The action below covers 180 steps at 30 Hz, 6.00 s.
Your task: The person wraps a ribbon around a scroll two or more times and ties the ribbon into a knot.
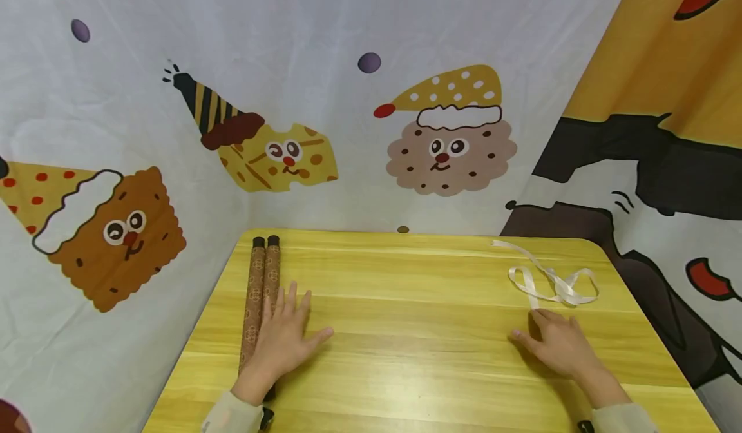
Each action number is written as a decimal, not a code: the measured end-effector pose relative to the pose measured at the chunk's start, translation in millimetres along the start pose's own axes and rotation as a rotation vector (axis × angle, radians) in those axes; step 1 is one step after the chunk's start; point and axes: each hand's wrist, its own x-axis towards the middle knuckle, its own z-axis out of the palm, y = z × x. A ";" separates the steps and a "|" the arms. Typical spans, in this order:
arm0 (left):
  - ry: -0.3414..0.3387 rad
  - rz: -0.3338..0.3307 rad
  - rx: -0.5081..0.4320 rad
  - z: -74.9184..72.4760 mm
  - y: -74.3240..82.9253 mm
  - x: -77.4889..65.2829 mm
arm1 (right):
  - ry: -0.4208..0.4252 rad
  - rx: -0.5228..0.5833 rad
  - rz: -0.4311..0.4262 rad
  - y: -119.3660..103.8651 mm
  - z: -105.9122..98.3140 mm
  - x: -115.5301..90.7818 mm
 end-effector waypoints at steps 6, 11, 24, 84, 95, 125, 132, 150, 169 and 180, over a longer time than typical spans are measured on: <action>-0.013 0.024 -0.026 1.2 12.9 -0.4 | 0.020 0.014 -0.058 -18.7 0.7 -5.0; -0.021 0.054 -0.051 4.6 24.9 0.8 | 0.021 0.034 -0.113 -35.2 6.6 -7.9; -0.083 0.282 -0.122 20.7 76.3 7.5 | 0.043 0.161 -0.228 -79.5 17.7 -15.8; -0.305 0.649 0.208 45.8 160.3 27.3 | 0.064 0.042 -0.294 -77.3 21.1 1.4; -0.287 0.622 0.259 34.6 121.3 16.2 | 0.047 0.017 -0.281 -75.8 20.8 2.9; -0.489 0.530 0.118 21.8 118.9 5.5 | 0.022 0.001 -0.268 -87.2 25.9 0.5; -0.500 0.475 0.054 16.6 106.7 15.3 | 0.043 -0.020 -0.242 -73.4 21.4 1.7; -0.516 0.410 0.000 9.0 78.5 24.3 | 0.013 -0.048 -0.099 -36.9 7.6 -0.3; -0.517 0.320 0.021 -5.9 30.9 29.3 | -0.001 -0.046 -0.109 -42.8 4.8 -11.2; -0.522 0.287 0.055 -12.7 3.3 32.5 | -0.006 -0.062 -0.061 -21.0 0.1 -14.0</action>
